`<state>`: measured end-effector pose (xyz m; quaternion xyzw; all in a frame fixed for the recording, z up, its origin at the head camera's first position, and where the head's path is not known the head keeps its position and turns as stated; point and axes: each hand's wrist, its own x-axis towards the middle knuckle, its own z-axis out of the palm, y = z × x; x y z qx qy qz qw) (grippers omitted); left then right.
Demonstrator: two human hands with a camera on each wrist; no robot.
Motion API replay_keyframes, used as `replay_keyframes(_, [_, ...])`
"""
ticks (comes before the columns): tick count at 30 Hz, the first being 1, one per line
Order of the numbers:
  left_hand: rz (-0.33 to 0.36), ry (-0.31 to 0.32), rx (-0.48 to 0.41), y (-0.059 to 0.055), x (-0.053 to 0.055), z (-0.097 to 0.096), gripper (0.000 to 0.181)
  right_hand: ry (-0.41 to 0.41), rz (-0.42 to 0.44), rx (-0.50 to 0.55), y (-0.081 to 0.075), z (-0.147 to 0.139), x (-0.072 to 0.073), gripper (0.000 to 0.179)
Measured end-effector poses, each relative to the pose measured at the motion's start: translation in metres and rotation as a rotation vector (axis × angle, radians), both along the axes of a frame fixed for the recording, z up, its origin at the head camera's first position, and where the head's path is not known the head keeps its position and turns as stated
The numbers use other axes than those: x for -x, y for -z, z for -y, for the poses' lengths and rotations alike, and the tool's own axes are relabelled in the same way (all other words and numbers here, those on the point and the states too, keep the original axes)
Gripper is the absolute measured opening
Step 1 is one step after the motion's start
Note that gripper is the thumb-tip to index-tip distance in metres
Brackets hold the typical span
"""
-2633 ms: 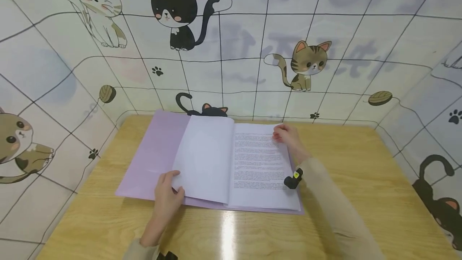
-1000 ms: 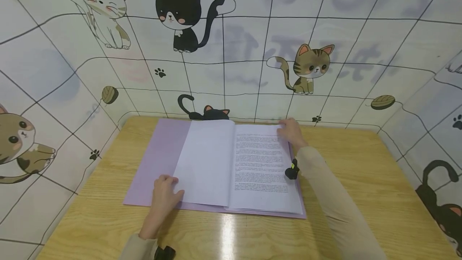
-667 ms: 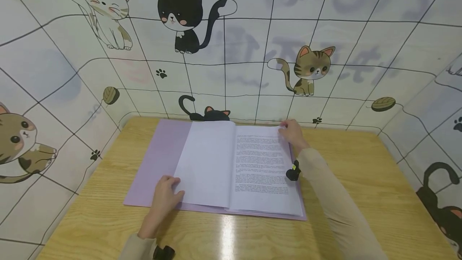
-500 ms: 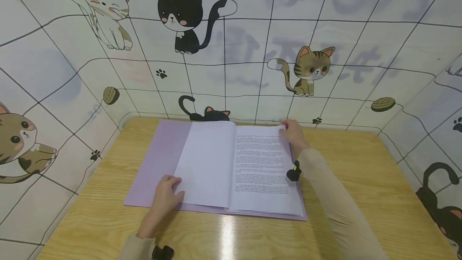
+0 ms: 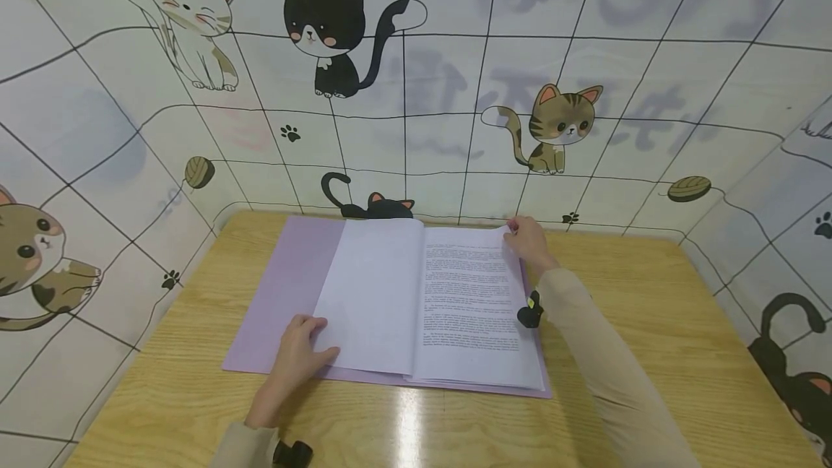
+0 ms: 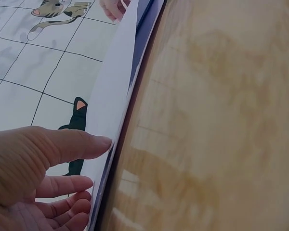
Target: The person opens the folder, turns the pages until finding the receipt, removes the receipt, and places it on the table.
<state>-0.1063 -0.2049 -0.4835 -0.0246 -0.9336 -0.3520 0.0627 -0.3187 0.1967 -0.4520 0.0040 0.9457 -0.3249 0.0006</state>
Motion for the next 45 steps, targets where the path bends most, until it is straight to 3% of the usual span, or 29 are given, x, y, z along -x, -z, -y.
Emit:
replay_keyframes(5, [-0.012,0.006,-0.007,0.001,0.001,0.0,0.046,0.02,-0.036,-0.021,-0.001,0.0,-0.003,0.037])
replay_keyframes(9, [-0.011,0.008,-0.009,0.001,0.001,0.0,0.046,0.019,-0.035,0.057,-0.003,0.0,-0.008,0.034])
replay_keyframes(18, [-0.01,0.012,-0.022,0.0,0.001,0.0,0.046,-0.049,0.03,0.22,-0.004,-0.006,-0.021,0.025])
replay_keyframes(27, [0.002,0.01,-0.02,-0.002,0.0,0.0,0.047,-0.112,0.125,0.372,-0.012,-0.008,-0.041,0.045])
replay_keyframes(39, [0.02,0.003,-0.021,-0.004,0.001,0.0,0.047,-0.159,0.209,0.439,-0.02,-0.009,-0.068,0.041])
replay_keyframes(45, [0.015,0.003,-0.021,-0.002,0.001,0.0,0.047,-0.21,0.246,0.541,-0.024,-0.008,-0.08,0.04])
